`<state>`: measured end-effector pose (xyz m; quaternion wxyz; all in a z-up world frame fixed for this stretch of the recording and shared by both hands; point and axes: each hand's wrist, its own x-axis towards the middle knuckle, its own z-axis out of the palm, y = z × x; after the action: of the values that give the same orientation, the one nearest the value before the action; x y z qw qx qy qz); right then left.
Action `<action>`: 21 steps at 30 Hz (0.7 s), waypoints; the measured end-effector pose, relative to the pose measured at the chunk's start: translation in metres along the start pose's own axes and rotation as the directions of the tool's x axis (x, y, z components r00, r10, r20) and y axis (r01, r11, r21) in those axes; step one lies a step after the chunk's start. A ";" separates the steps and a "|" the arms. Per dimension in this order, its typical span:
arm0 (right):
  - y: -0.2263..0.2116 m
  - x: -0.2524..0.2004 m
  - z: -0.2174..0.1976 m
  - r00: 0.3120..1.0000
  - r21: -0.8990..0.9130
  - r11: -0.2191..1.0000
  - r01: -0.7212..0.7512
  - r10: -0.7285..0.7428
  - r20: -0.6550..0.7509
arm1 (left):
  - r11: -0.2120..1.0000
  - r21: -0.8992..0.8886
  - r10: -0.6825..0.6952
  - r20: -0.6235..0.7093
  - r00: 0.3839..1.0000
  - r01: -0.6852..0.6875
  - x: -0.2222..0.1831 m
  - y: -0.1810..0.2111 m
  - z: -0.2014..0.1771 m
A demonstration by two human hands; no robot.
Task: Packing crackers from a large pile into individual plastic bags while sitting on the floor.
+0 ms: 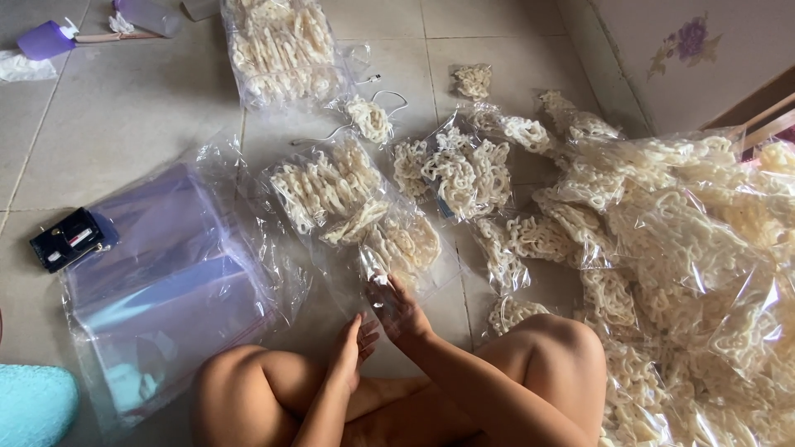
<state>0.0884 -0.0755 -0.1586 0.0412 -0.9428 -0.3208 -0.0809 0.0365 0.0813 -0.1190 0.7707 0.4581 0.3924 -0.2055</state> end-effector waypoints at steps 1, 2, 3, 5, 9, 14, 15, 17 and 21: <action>0.000 -0.003 -0.004 0.993 -0.236 0.965 0.116 -0.104 0.064 | 1.000 -0.010 0.002 0.005 1.000 -0.002 0.003 -0.002 -0.001; -0.002 0.000 -0.010 0.993 -0.235 0.965 0.116 -0.104 0.064 | 1.000 -0.010 0.002 0.004 1.000 -0.002 0.003 -0.002 -0.001; -0.003 0.002 -0.015 0.993 -0.294 0.949 0.109 -0.090 0.078 | 1.000 -0.017 0.006 0.017 1.000 -0.006 0.003 -0.002 0.000; -0.005 0.006 -0.022 0.993 -0.351 0.930 0.105 -0.078 0.091 | 1.000 -0.026 0.011 0.028 1.000 -0.011 0.000 0.000 0.001; -0.004 0.007 -0.029 0.982 -0.397 0.901 0.176 -0.135 0.129 | 1.000 -0.014 0.009 0.010 1.000 -0.009 -0.008 0.005 0.003; -0.008 0.015 -0.033 0.991 -0.612 0.782 0.115 -0.049 0.124 | 1.000 0.001 0.010 0.015 1.000 -0.010 0.008 -0.006 -0.004; -0.007 0.015 -0.032 0.989 -0.609 0.784 0.125 -0.051 0.138 | 0.999 -0.024 0.030 0.014 0.999 -0.030 0.012 -0.010 -0.007; -0.006 0.015 -0.024 0.987 -0.604 0.785 0.135 -0.054 0.151 | 0.998 -0.049 0.051 0.012 0.999 -0.050 0.013 -0.011 -0.007; -0.005 0.016 -0.020 0.990 -0.608 0.787 0.107 -0.026 0.141 | 0.997 -0.066 0.050 0.001 0.999 -0.049 0.011 -0.009 -0.004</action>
<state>0.0950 -0.0648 -0.1356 -0.2901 -0.8963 -0.3121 -0.1228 0.0356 0.0813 -0.1337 0.7907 0.4418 0.3863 -0.1739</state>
